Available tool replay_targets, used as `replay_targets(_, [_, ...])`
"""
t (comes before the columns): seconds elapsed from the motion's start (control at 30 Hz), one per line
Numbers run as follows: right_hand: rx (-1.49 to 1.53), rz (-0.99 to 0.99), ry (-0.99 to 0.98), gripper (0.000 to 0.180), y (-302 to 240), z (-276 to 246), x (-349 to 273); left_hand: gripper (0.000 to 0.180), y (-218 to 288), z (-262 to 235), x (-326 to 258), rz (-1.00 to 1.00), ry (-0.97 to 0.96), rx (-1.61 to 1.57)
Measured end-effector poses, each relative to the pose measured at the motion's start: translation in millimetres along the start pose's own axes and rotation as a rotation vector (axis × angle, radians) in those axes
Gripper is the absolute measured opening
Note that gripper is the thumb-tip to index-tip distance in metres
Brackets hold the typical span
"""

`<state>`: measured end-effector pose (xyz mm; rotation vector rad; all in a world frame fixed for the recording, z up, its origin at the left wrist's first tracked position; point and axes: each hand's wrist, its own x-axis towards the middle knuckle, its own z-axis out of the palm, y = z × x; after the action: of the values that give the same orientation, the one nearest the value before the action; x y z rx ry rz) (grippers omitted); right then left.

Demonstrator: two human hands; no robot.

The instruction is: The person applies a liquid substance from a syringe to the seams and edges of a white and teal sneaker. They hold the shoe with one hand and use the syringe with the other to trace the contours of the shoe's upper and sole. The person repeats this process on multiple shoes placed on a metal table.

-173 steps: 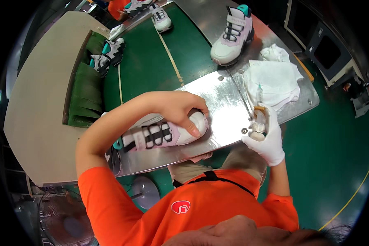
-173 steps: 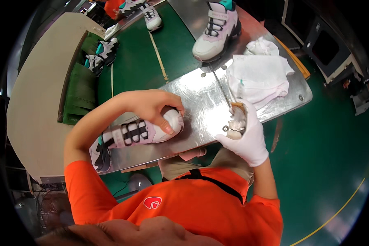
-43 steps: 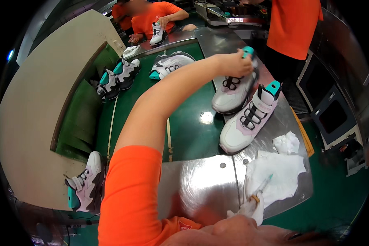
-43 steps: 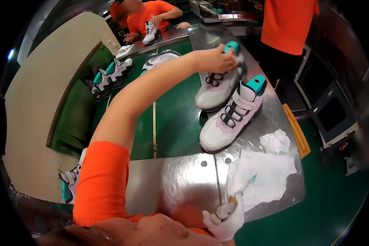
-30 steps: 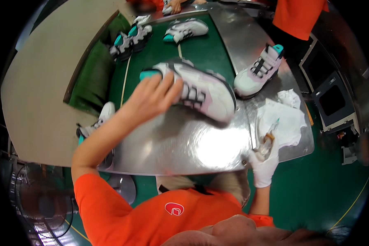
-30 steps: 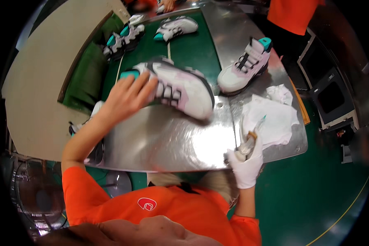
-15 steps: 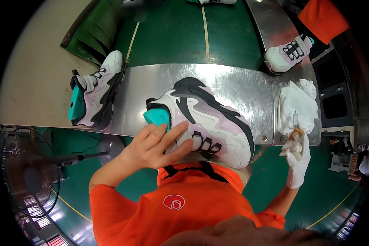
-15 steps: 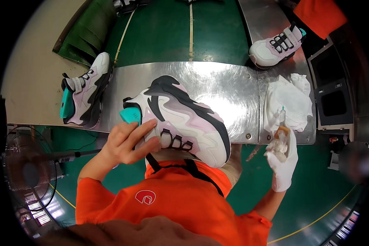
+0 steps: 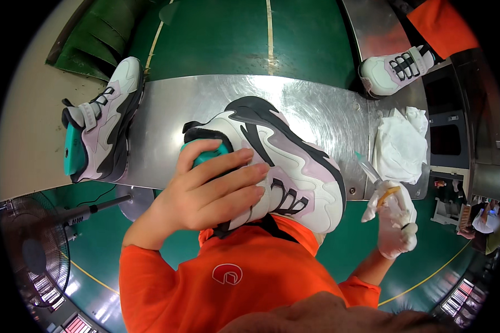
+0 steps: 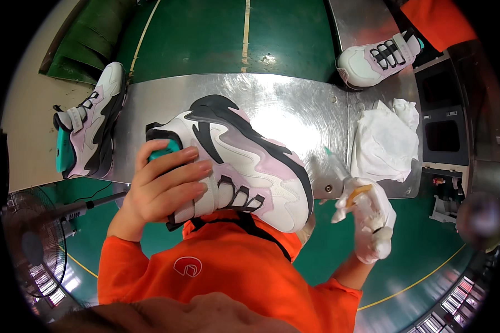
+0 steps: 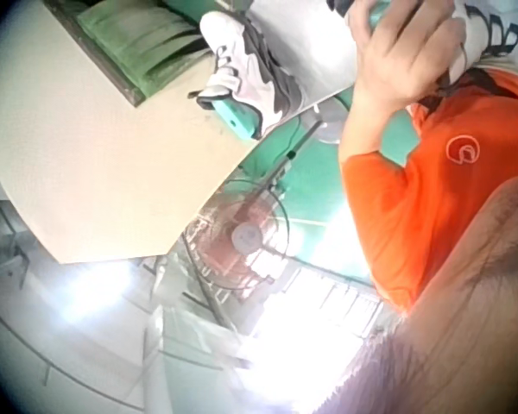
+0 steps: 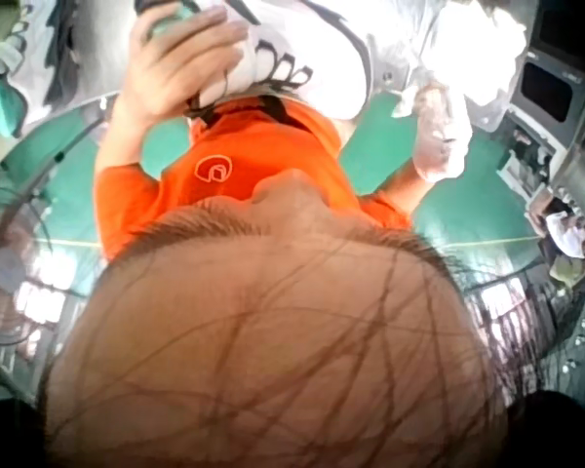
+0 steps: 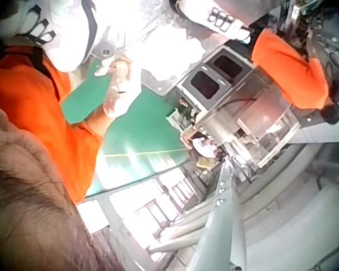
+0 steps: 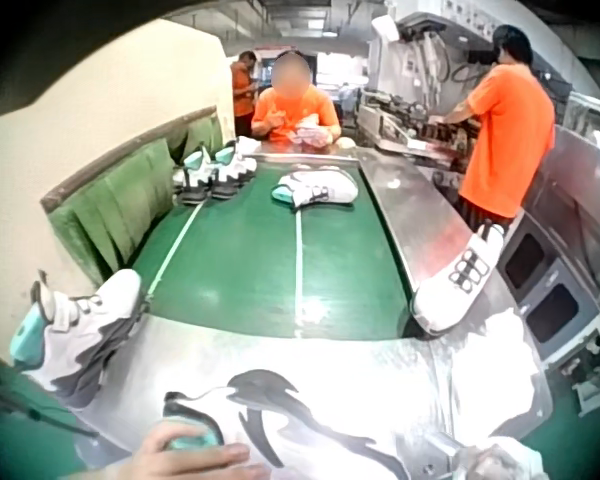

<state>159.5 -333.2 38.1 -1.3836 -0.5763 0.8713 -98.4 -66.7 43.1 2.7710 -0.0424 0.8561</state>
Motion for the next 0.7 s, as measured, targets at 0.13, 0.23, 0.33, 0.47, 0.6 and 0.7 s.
replay_targets(0.13, [0.364,-0.012,-0.261,0.120,21.0,16.6,20.5,0.019,-2.4,1.0,4.3,-0.003,-0.020,-0.022])
replay_targets(0.23, [0.505,0.006,-0.385,0.120,29.1,25.8,36.3,0.020,-2.6,-0.2,4.8,-0.010,-0.031,-0.020])
replay_targets(0.33, [0.577,-0.063,-0.486,0.116,34.9,30.7,47.1,0.021,-1.6,0.2,4.8,-0.021,-0.030,-0.023])
replay_targets(0.47, [0.548,-0.051,-0.480,0.112,33.5,32.1,49.5,0.024,-1.8,0.8,5.5,-0.022,-0.021,-0.027])
replay_targets(0.6, [0.281,0.042,-0.304,0.119,20.1,44.4,47.2,0.025,-1.8,1.4,6.0,-0.026,-0.023,-0.031])
replay_targets(0.7, [0.285,0.053,-0.336,0.119,22.0,39.1,48.1,0.025,-2.3,0.4,6.3,-0.025,-0.037,-0.038])
